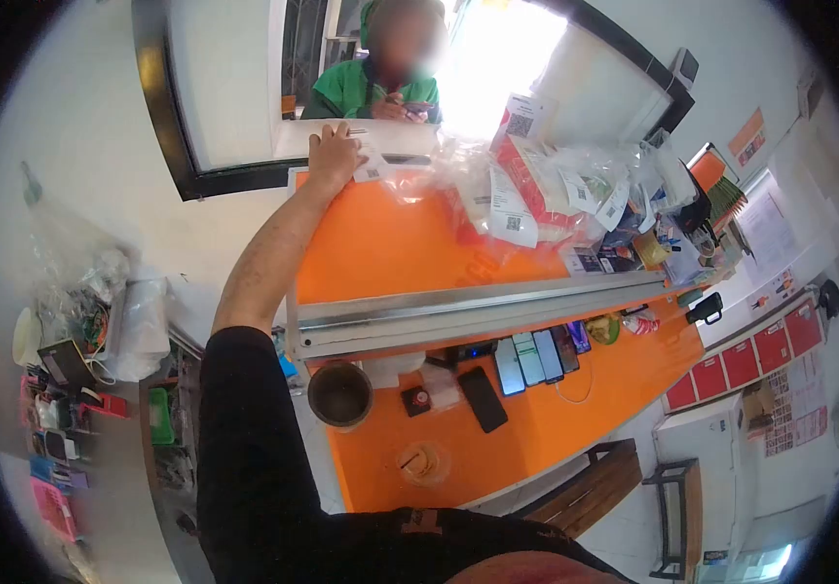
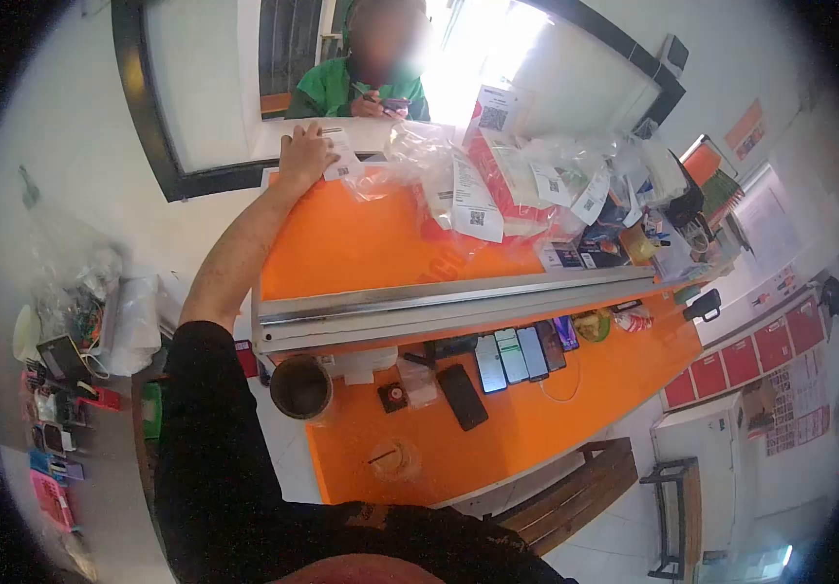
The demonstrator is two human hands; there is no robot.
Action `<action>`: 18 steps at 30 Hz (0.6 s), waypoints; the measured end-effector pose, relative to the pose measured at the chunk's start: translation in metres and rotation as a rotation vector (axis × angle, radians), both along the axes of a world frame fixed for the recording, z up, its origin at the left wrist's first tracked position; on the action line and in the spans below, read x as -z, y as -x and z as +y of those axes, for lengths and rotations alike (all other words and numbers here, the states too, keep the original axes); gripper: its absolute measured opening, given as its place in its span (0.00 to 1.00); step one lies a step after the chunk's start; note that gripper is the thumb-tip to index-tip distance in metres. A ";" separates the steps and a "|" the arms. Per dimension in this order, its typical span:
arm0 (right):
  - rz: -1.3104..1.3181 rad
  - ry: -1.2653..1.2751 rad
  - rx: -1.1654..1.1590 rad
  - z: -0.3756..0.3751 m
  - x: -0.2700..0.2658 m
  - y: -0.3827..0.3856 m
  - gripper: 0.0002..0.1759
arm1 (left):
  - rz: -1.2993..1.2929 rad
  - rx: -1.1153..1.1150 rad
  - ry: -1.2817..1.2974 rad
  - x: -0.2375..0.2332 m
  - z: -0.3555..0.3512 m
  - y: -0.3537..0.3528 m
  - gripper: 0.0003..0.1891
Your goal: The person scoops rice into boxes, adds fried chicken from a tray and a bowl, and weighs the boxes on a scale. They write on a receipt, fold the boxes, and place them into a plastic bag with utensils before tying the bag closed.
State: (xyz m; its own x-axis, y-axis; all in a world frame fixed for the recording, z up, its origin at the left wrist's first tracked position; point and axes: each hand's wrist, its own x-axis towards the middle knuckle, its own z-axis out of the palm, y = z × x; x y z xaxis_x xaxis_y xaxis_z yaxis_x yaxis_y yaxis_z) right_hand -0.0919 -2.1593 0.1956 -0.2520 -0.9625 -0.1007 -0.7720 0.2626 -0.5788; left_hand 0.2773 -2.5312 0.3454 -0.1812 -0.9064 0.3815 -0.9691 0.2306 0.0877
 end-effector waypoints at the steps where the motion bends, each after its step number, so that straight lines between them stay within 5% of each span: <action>1: -0.003 -0.002 0.004 0.002 0.000 -0.001 0.19 | -0.012 -0.001 -0.071 0.003 -0.011 0.003 0.22; 18: -0.070 0.071 -0.003 0.026 0.006 0.010 0.20 | -0.088 -0.035 -0.188 0.026 0.017 0.023 0.36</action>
